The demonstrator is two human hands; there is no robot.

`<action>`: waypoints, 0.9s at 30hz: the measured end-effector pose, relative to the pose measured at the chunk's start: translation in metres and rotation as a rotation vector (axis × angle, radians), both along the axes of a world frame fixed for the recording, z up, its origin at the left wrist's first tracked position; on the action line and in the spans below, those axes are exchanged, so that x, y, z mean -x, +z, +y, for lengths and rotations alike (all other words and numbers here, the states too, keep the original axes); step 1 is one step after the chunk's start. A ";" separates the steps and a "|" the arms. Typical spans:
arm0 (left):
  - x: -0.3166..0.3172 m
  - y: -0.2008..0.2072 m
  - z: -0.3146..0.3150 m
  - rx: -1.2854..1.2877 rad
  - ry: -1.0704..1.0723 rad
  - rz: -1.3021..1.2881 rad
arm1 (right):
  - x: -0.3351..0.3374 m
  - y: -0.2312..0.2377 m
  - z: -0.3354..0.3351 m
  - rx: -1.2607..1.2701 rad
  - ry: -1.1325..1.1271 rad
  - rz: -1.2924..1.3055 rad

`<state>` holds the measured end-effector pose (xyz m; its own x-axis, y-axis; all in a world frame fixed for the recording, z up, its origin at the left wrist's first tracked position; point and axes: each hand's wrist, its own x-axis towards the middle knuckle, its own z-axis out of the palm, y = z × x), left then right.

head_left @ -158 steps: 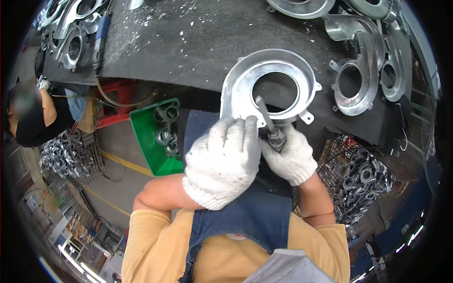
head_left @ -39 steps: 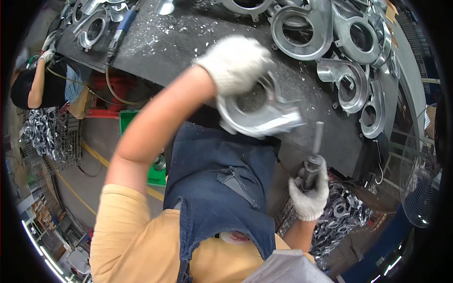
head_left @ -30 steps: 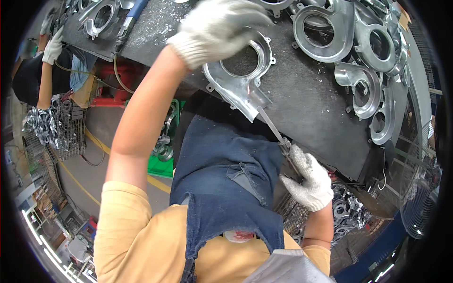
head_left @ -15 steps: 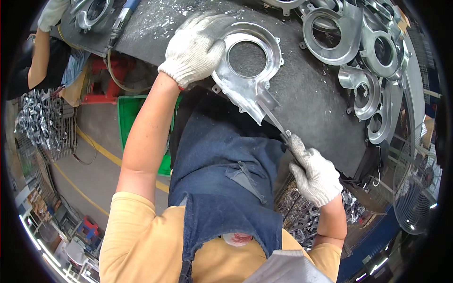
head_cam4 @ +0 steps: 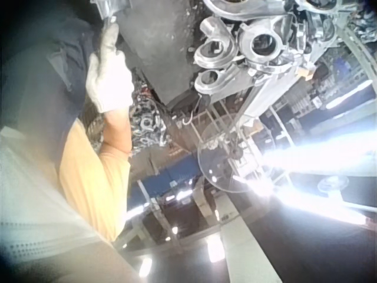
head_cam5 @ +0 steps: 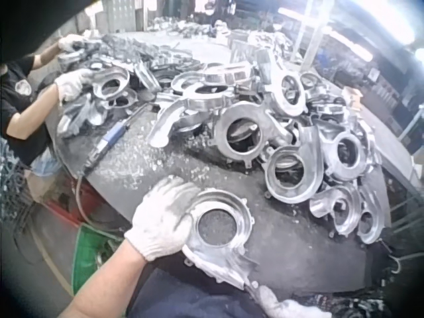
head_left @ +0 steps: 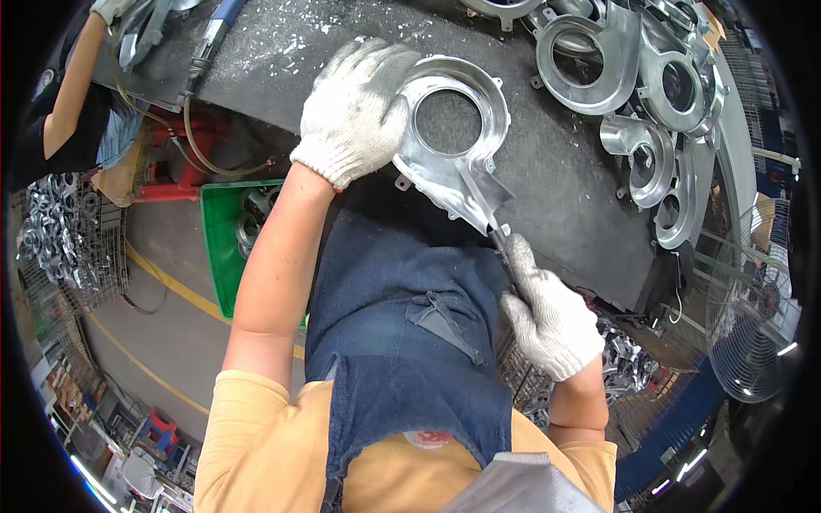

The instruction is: The person deburrs metal housings by filing their edges and surfaces with a pneumatic file tool, processing the parts one at a time and placing them into a bin.

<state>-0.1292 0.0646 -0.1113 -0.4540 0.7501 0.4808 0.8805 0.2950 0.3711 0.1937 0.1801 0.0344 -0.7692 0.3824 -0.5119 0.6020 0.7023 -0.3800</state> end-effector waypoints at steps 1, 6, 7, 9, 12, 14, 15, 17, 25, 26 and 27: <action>0.002 0.000 0.001 -0.005 -0.008 0.004 | 0.001 0.004 -0.001 0.008 0.008 -0.012; 0.002 0.000 0.000 -0.020 -0.043 -0.029 | 0.004 -0.003 -0.009 -0.061 -0.028 0.007; 0.004 -0.003 0.000 -0.021 -0.032 0.002 | 0.005 -0.003 -0.010 -0.042 -0.024 0.033; 0.005 -0.005 -0.003 -0.019 -0.019 0.036 | 0.002 -0.007 -0.009 -0.044 -0.033 0.056; 0.002 0.000 -0.002 -0.008 -0.008 0.018 | -0.002 -0.003 -0.001 -0.010 -0.007 0.085; -0.001 0.006 -0.002 -0.024 -0.087 0.037 | 0.002 0.004 0.003 0.026 0.066 0.040; -0.001 0.008 -0.002 -0.015 -0.089 0.045 | 0.008 0.001 0.007 0.035 0.064 0.049; 0.001 0.011 0.000 -0.136 -0.027 0.009 | 0.023 -0.007 0.015 -0.037 0.192 0.076; -0.002 -0.001 0.000 -0.139 0.037 0.007 | 0.030 0.002 0.017 -0.033 0.186 -0.026; -0.002 0.001 0.000 -0.136 0.035 0.005 | 0.029 0.000 0.018 -0.030 0.184 -0.027; -0.001 0.004 0.000 -0.133 0.017 -0.028 | 0.028 -0.002 0.019 -0.013 0.190 -0.024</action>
<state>-0.1280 0.0643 -0.1070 -0.4804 0.6728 0.5626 0.8648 0.2564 0.4318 0.1655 0.1989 0.0324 -0.8161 0.2378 -0.5267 0.4664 0.8091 -0.3575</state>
